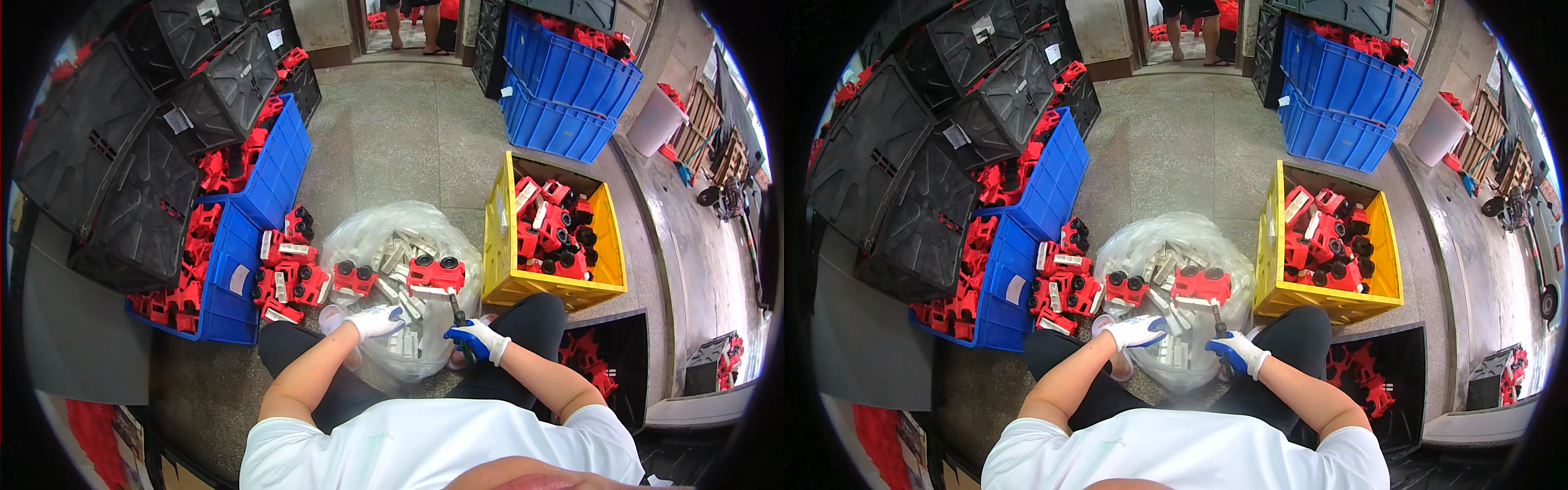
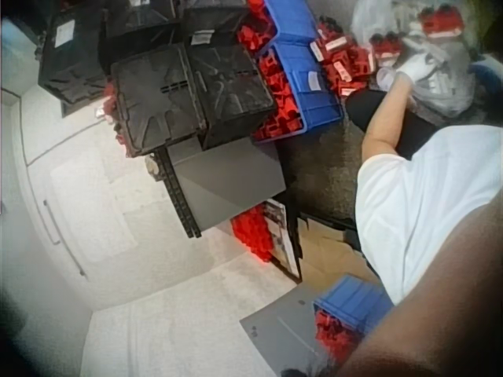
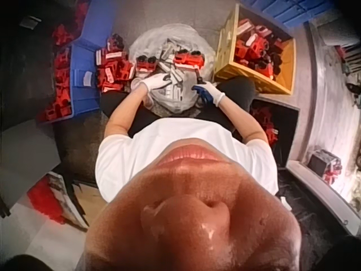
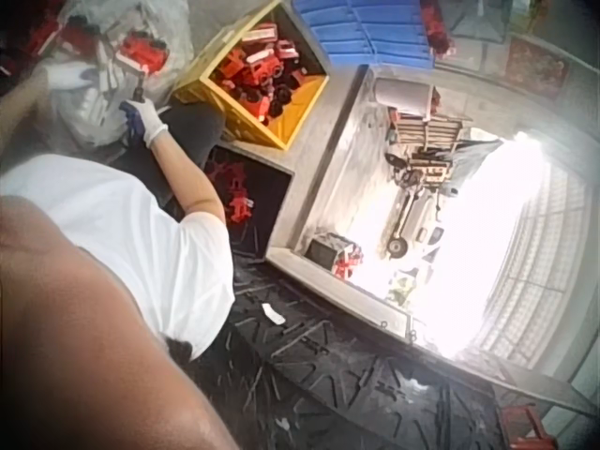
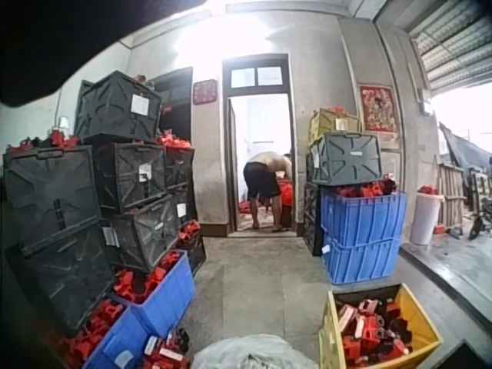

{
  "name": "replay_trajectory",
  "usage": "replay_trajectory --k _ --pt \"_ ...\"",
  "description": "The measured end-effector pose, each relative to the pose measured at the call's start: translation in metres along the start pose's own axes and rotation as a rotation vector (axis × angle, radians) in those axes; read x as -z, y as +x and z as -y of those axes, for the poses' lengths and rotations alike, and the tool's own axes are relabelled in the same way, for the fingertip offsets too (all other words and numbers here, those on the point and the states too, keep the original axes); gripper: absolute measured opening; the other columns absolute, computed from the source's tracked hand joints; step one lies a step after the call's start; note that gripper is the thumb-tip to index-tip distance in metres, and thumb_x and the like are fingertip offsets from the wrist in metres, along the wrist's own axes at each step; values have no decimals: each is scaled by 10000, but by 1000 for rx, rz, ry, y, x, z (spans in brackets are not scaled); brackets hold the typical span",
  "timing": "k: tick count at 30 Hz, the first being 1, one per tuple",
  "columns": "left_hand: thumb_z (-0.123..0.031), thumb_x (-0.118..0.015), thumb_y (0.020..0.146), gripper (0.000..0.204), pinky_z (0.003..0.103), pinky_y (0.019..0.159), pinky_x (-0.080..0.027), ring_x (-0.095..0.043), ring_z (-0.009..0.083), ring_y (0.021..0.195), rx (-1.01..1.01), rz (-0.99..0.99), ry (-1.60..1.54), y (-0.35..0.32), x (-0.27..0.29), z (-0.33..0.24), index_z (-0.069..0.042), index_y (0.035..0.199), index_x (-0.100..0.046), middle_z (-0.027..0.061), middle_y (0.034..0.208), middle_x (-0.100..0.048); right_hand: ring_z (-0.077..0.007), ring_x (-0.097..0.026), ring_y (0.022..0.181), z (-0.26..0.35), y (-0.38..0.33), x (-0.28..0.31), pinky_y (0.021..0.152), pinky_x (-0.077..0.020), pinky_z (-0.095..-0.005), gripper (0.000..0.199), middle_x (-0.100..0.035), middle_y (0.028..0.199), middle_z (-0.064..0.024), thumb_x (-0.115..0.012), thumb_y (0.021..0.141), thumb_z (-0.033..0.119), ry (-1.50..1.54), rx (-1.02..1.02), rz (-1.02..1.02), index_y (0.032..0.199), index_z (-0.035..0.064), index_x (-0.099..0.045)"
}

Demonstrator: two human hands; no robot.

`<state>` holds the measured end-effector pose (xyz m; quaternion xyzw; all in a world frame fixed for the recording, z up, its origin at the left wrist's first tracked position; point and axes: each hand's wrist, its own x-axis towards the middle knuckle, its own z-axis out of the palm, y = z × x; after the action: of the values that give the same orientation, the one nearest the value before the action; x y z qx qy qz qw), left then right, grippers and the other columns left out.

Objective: The person assembles or repairs small red toy fire trucks using pliers.

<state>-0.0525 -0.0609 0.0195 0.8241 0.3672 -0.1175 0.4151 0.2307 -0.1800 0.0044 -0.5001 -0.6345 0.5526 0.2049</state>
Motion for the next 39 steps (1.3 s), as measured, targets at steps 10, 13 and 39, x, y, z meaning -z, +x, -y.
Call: replay_trajectory --k 10,13,39 --pt "-401 -479 917 498 408 1001 -383 -499 379 1175 7 8 -22 -17 12 -20 -29 1245 -518 224 1261 -539 -171 -577 729 6 2 -3 630 -453 -273 206 -601 808 -62 -570 893 181 208 -326 -38 1020 54 -670" --pt "-400 -478 917 494 409 998 -385 -500 381 1171 -4 5 1 -14 12 -17 -30 1242 -520 221 1260 -541 -197 -590 723 -6 3 -3 635 -471 -288 221 -605 812 -73 -580 869 139 182 -302 -13 1066 66 -650" --pt "-388 -471 902 428 446 906 -432 -556 404 1076 -54 -119 -6 -16 2 -3 -34 1130 -549 235 1135 -605 -227 -617 724 -20 1 -2 629 -492 -311 237 -611 820 -87 -585 852 127 -153 105 20 1079 96 -647"
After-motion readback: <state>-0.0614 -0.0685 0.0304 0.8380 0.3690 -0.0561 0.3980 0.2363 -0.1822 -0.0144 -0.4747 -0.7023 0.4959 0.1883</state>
